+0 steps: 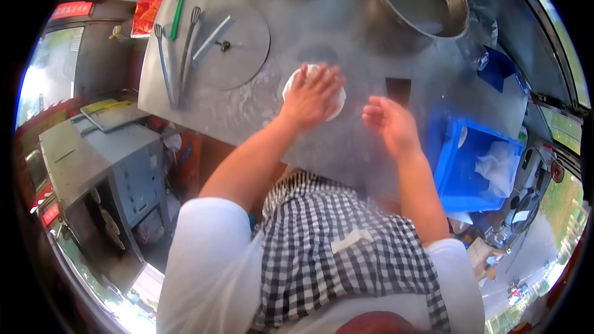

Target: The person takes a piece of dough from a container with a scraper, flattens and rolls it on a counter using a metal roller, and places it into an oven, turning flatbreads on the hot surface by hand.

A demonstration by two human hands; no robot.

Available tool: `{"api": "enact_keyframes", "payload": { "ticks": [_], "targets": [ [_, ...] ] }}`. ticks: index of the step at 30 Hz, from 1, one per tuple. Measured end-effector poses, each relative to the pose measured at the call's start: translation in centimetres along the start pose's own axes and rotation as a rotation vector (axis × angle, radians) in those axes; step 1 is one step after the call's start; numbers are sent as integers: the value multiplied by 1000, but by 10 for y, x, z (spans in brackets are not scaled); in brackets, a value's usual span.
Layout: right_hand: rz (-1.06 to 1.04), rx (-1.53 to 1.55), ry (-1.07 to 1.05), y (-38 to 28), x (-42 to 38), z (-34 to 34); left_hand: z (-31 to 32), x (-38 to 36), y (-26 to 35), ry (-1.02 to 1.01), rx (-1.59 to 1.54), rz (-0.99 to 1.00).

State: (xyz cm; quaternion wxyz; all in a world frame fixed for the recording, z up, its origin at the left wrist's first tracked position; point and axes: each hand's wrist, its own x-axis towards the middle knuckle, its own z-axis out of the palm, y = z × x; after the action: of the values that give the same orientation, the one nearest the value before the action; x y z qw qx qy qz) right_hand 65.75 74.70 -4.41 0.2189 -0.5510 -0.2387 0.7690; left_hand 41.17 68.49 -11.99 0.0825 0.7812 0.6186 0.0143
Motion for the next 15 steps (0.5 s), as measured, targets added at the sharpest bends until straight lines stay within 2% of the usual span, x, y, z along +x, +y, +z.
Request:
{"api": "enact_keyframes", "payload": {
  "ticks": [3, 7, 8, 11, 12, 15],
  "targets": [
    [3, 29, -19, 0, 2, -4, -3, -5, 11, 24, -39, -13],
    [-28, 2, -73, 0, 8, 4, -5, -15, 15, -64, -110, -20],
    [-25, -2, -80, -1, 9, 6, 0, -13, 14, -38, -47, -3],
    [-14, -63, -84, -5, 15, 19, -14, -16, 11, -81, -108, -126],
    [-25, -62, -112, -9, 10, 26, 0, -26, 5, -83, -86, -211],
    [-17, -31, -184, -5, 19, 41, -9, -30, 0, -6, -125, -165]
  ]
}}
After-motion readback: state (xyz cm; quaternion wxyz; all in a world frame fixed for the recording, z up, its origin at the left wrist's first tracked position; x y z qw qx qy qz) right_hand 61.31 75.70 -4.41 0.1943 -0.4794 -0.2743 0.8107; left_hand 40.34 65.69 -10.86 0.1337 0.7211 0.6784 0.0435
